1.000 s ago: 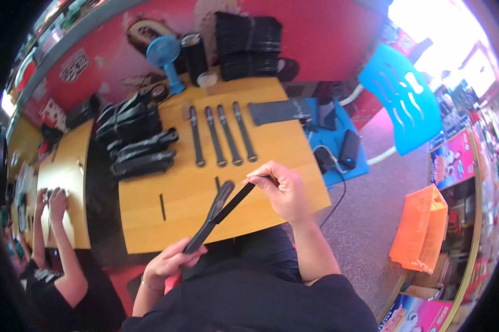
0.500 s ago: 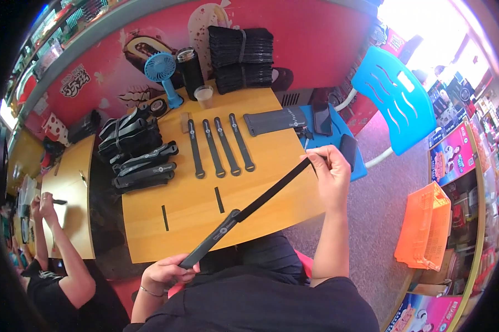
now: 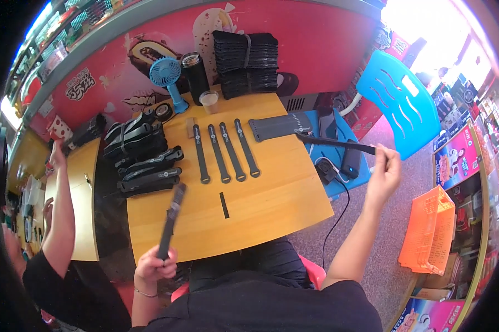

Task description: Inspecting and preparing velcro storage straps at a workbench.

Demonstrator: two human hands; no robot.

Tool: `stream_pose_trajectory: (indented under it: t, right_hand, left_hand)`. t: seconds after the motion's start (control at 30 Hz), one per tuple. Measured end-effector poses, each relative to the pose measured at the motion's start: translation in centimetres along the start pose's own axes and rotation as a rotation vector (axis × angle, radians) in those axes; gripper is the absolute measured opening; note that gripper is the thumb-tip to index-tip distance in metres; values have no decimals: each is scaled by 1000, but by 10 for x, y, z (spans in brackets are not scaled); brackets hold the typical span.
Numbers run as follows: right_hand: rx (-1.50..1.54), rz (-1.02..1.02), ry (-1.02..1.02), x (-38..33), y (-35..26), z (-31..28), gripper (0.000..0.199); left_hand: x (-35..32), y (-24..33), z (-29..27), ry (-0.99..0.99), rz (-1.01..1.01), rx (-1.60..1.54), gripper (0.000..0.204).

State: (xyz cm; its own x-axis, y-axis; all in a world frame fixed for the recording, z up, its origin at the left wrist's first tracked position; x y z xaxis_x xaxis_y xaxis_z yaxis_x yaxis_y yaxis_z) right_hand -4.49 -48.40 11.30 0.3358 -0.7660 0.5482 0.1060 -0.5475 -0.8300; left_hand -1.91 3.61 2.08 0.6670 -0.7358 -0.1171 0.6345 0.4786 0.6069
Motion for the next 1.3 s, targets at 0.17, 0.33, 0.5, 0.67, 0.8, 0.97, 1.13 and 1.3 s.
stream_pose_trajectory:
  t: [0.17,0.33,0.5,0.67,0.8,0.97,1.13,1.3]
  right_hand:
    - [-329,-111,-238,-58,1,45,9]
    - [-611,-85,-663,-116,25,77,21]
    - [-641,-111,-756,-149,27,91,29]
    - [-688,-48,-764,-152,29,99,31]
    - [-653,-23,-733,-149,37,108,30]
    - [-557,-122,-688,-149,19,113,28]
    - [-87,-208,-809,-185,-76,117,33]
    - [170,-164,-1097,-234,-121,122,46]
  left_hand:
    - [20,6,-6,103,280,-193,44]
    - [32,0,-6,101,370,-173,40]
    - [47,-1,11,176,467,-163,40]
    - [53,-5,14,235,511,-124,40]
    - [59,-9,14,270,517,-57,42]
    - [61,-10,16,254,534,46,44]
    - [66,-12,15,312,632,132,41]
    - [73,-15,29,344,675,230,46]
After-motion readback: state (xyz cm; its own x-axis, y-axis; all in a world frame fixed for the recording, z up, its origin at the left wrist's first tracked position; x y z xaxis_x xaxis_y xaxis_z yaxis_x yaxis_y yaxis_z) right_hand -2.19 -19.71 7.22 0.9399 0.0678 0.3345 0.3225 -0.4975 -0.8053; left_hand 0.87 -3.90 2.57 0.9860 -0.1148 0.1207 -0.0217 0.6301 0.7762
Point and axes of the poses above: each hand's wrist, its own x-axis towards the middle knuckle, its own z-axis out of the palm, y = z × x, the point moved 4 cm from there along x, towards the middle knuckle, and after that the axes turned 8 degrees about z, right-handed, at the moved point
